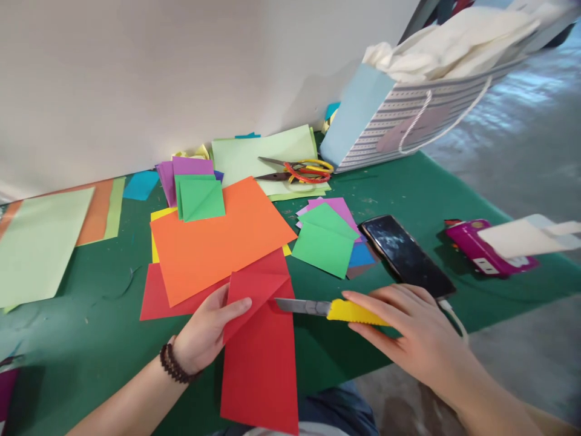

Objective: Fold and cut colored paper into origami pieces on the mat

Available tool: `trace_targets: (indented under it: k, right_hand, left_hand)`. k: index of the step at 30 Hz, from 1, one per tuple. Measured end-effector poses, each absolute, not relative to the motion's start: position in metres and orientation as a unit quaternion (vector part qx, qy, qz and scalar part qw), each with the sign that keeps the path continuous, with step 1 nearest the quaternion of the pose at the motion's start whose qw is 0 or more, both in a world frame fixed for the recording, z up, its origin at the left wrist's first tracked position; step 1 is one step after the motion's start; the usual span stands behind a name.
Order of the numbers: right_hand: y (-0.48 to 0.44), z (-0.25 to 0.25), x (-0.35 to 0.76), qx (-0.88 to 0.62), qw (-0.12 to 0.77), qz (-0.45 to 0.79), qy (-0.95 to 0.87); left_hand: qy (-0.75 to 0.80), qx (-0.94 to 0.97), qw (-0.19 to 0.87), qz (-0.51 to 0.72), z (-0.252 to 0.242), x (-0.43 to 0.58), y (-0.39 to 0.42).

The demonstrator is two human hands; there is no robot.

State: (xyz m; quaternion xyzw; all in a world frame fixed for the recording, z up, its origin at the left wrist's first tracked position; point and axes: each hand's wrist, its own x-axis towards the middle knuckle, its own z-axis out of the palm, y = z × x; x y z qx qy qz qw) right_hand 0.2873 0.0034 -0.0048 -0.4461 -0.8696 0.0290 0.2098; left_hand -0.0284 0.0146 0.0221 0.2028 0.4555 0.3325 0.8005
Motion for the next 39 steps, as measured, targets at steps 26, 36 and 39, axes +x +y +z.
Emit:
trace_targets:
  k: [26,36,39]
  right_hand:
    - [0.021,-0.016,0.255,-0.468,0.235,-0.013,-0.852]
    - [0.023,-0.020,0.250,-0.468,0.252,-0.026,-0.846]
    - [0.023,-0.026,0.253,-0.468,0.253,-0.007,-0.847]
  left_hand:
    - [0.530,0.222,0.750,0.328,0.023,-0.016,0.000]
    - [0.553,0.226,0.737,0.315,0.022,-0.015,0.002]
    - [0.556,0.237,0.728,0.325,0.022,-0.015,0.005]
